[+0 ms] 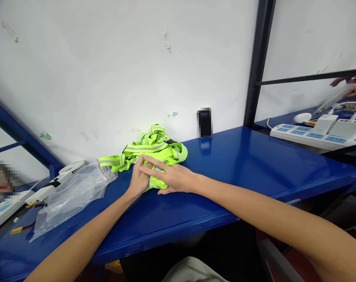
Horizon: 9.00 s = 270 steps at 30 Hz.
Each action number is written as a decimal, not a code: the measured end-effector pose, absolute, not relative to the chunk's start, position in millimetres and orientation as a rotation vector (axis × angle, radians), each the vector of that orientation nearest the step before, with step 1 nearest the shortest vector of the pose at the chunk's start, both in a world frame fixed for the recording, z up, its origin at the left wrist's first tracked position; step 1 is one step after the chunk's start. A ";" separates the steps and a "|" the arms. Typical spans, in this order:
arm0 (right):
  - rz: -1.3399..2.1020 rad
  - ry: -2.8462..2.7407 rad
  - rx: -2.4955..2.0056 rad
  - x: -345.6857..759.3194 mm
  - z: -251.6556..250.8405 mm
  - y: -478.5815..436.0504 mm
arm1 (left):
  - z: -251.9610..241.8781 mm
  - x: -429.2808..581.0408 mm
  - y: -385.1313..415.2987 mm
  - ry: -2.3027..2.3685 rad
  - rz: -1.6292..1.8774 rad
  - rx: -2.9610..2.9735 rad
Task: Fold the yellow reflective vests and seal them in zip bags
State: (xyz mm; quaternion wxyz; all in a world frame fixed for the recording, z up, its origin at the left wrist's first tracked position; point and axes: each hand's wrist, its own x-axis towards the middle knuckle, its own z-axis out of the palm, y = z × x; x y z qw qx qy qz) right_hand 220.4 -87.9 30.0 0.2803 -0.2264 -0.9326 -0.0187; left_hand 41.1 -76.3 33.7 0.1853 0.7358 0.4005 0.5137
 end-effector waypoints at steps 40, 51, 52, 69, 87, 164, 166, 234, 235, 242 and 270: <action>0.410 -2.160 -0.456 201.9 21.1 -70.9 | 20.6 27.2 -75.6 1.047 1.652 2.621; 0.510 -1.971 -0.554 200.9 34.1 -84.7 | 29.3 31.8 -79.8 0.995 1.687 2.526; 0.464 -1.985 -0.533 201.0 34.3 -85.3 | 27.5 32.8 -79.7 1.031 1.679 2.537; 0.207 -1.831 -0.628 205.5 39.1 -89.6 | 80.7 -159.2 -35.0 2.617 0.821 2.047; -0.035 -1.686 -0.336 202.7 80.4 -100.1 | 82.7 -18.3 -60.7 1.294 1.805 2.428; 1.119 -2.044 -0.556 243.3 60.4 -69.7 | 40.1 -1.4 -76.8 0.939 0.985 2.929; 1.205 -2.032 -0.603 245.8 59.9 -71.2 | 42.6 1.2 -81.1 0.874 0.920 2.993; 1.515 -1.327 -0.853 201.1 17.0 -81.4 | 62.4 13.5 -76.9 1.346 0.627 2.604; 1.504 -1.342 -0.862 201.3 18.2 -82.0 | 61.9 13.9 -77.2 1.351 0.639 2.596; 1.399 -1.517 -0.915 202.6 20.7 -78.2 | 57.8 14.9 -76.3 1.449 0.681 2.607; 1.445 -1.472 -0.884 207.6 18.2 -68.5 | 62.9 32.0 -59.1 1.231 0.874 2.589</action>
